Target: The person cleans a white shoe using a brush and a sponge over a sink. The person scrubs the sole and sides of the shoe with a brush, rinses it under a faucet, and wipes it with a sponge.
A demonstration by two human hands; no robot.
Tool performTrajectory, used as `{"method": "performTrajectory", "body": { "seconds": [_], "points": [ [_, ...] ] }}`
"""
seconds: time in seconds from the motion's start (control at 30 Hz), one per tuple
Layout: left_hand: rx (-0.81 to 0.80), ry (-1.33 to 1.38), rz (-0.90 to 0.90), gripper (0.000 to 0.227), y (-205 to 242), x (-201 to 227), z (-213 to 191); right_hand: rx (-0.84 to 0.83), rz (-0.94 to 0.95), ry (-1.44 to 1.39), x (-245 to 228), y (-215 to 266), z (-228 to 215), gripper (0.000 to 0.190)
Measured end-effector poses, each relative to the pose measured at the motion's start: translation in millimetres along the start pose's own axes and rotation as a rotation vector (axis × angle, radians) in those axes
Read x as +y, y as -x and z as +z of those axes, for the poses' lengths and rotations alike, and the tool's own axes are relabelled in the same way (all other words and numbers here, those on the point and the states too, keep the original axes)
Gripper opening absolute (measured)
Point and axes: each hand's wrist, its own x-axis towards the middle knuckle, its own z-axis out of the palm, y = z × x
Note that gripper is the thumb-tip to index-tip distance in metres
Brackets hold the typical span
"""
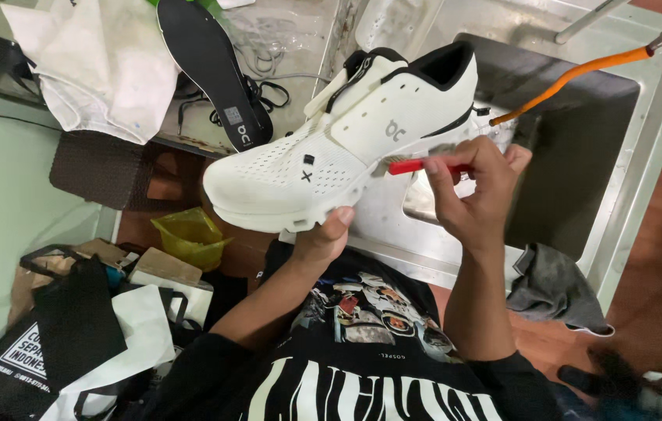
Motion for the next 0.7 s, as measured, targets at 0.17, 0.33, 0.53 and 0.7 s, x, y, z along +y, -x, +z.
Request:
{"method": "performTrajectory", "body": {
  "seconds": [0.17, 0.33, 0.53, 0.7],
  "points": [
    [0.033, 0.099, -0.023, 0.101, 9, -46, -25, -0.018, -0.065, -0.105, -13, 10, 22, 0.021],
    [0.155, 0.101, -0.004, 0.102, -13, -6, 5, 0.010, -0.032, 0.035, -27, 6, 22, 0.019],
    [0.252, 0.093, 0.067, 0.093, -44, 44, 56, 0.131, 0.124, 0.070, -26, 33, 46, 0.020],
    [0.253, 0.111, 0.116, 0.098, -46, 31, 55, 0.173, 0.390, -0.327, -22, 43, 58, 0.015]
  ]
}}
